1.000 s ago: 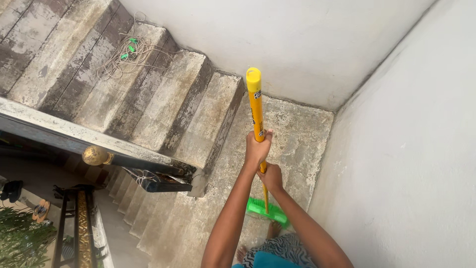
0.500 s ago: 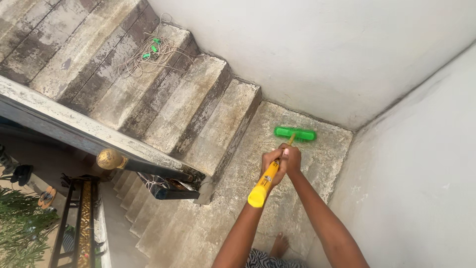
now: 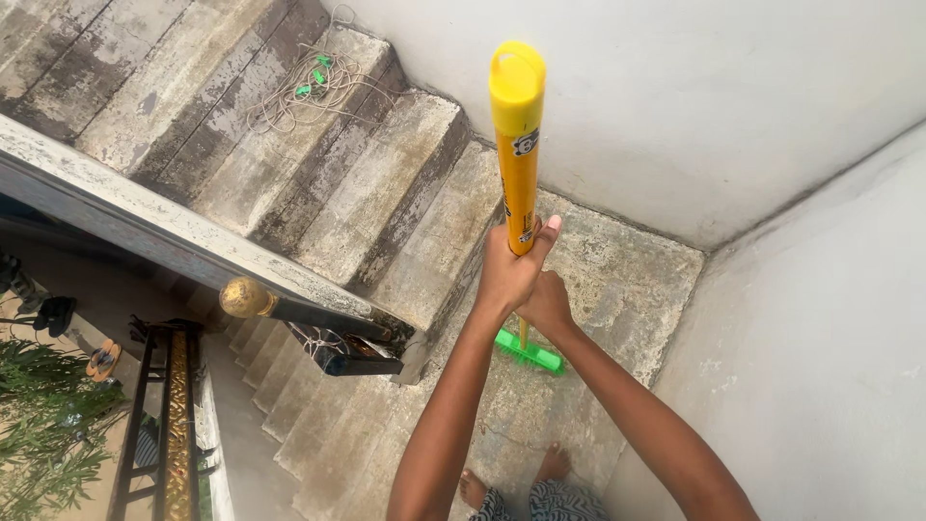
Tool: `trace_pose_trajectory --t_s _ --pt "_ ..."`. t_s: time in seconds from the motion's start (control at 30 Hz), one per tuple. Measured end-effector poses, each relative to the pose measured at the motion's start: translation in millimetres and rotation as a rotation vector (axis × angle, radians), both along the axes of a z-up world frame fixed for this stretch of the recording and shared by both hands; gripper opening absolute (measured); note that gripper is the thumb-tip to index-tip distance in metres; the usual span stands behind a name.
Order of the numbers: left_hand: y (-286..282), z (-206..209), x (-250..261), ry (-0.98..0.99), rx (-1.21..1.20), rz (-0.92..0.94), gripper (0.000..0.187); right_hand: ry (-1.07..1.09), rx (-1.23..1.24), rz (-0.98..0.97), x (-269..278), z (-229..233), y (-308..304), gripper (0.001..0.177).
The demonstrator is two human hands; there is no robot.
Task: The person scrubs the corners and edges of concrete stairs using a green brush attached to a long yellow pole, moving between the steps and the side wall.
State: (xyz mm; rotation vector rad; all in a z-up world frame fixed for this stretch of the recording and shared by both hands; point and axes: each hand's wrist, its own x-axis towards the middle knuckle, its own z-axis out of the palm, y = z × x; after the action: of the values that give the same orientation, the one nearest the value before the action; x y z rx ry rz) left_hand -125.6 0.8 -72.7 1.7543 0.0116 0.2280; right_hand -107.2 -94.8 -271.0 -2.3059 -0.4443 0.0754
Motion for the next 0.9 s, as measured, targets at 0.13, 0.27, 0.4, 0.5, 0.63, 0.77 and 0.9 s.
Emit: trace_pose_trajectory --t_s 0.13,0.27,0.4,0.5,0.63,0.77,0.9 --pt "27.4 -50.0 -6.5 -0.059 -0.004 -0.066 0.045 0.267 -0.071 -0.089 20.0 -19.9 19.2 0.031" --pt "22.8 -134.2 -63.5 -0.141 0.064 0.019 0.035 0.123 0.193 -0.133 1.1 -99.8 24.1 0.023" --pt "34.4 -140.8 -69.7 -0.187 0.130 0.010 0.039 0.320 0.880 -0.094 -23.2 -156.6 59.9 0.040" --pt "53.9 -98.5 -60.6 -0.231 0.161 -0.107 0.008 0.077 0.950 -0.042 -48.6 -145.2 67.8 0.054" --pt "61.0 -25.7 -41.1 0.158 0.125 0.012 0.038 0.088 0.366 0.103 -33.0 -54.8 71.8 0.051" --pt "80.8 -8.2 -32.7 0.020 -0.061 0.031 0.040 0.249 0.155 0.094 -14.5 19.3 84.6 0.037" --pt "94.0 -81.8 -45.1 -0.199 0.110 -0.017 0.041 0.144 0.081 -0.009 -5.3 -15.6 89.4 0.027"
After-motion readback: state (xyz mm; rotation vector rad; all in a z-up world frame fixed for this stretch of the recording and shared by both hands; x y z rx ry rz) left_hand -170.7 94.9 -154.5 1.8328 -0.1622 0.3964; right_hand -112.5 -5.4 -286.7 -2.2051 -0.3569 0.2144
